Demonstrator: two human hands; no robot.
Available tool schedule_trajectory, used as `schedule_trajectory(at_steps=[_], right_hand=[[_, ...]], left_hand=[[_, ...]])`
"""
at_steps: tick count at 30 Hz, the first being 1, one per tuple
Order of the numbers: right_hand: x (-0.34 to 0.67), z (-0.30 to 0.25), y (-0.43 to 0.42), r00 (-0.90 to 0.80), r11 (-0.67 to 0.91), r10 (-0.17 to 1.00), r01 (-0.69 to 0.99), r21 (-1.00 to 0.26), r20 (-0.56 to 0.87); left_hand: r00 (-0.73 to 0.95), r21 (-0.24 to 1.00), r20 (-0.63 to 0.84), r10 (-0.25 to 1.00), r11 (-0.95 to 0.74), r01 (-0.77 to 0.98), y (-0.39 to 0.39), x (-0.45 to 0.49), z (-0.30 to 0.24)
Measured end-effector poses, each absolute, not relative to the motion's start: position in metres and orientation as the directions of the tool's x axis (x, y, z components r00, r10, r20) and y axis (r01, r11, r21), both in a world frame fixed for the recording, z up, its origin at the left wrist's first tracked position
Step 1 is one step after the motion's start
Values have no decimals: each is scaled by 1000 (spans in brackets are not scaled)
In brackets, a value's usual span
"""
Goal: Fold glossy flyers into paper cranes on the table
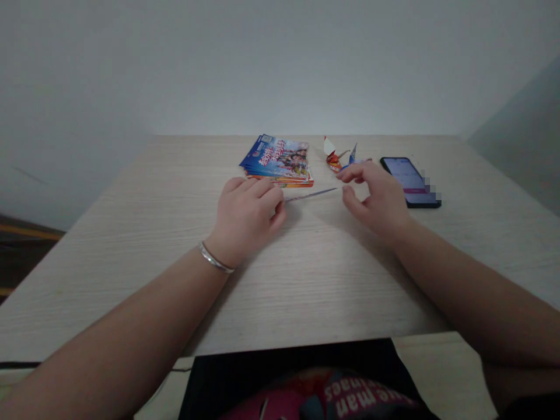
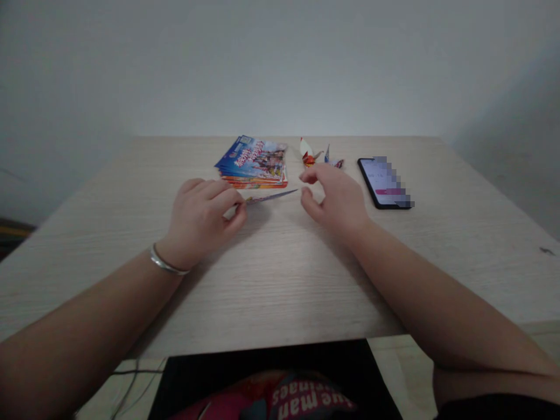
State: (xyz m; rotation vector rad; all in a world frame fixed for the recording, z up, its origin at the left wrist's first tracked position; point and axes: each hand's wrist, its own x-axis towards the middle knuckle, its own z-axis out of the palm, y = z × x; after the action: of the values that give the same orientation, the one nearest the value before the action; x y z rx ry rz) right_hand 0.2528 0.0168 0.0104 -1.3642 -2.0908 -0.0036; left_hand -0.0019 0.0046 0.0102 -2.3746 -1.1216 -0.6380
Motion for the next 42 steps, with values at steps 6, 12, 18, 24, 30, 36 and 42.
schedule_trajectory(at_steps=[6,12,18,24,30,36,42], right_hand=[[231,5,9,-567,693,664,712,-115,488],[222,5,4,-595,802,517,588,-106,616],[233,-5,14,-553,826,498,538,-170,668],[251,0,19,-532,825,511,524,-212,675],[272,-3,28,-454,773,562,586,-244,692],[279,-9,32,-367,738,621,570,-360,692],[264,-15,33,-573,822,563,463,-331,596]], left_hand=[[599,-193,609,520,-635,748,5,1,7],[591,-144,641,491,-679,720,5,9,5],[556,-19,533,638,-648,762,8,4,4],[553,-43,443,706,-600,799,16,-8,3],[533,-144,379,757,-520,842,23,-26,2],[373,-72,288,882,-369,927,31,-39,0],[434,130,174,884,-458,879,26,-22,-10]])
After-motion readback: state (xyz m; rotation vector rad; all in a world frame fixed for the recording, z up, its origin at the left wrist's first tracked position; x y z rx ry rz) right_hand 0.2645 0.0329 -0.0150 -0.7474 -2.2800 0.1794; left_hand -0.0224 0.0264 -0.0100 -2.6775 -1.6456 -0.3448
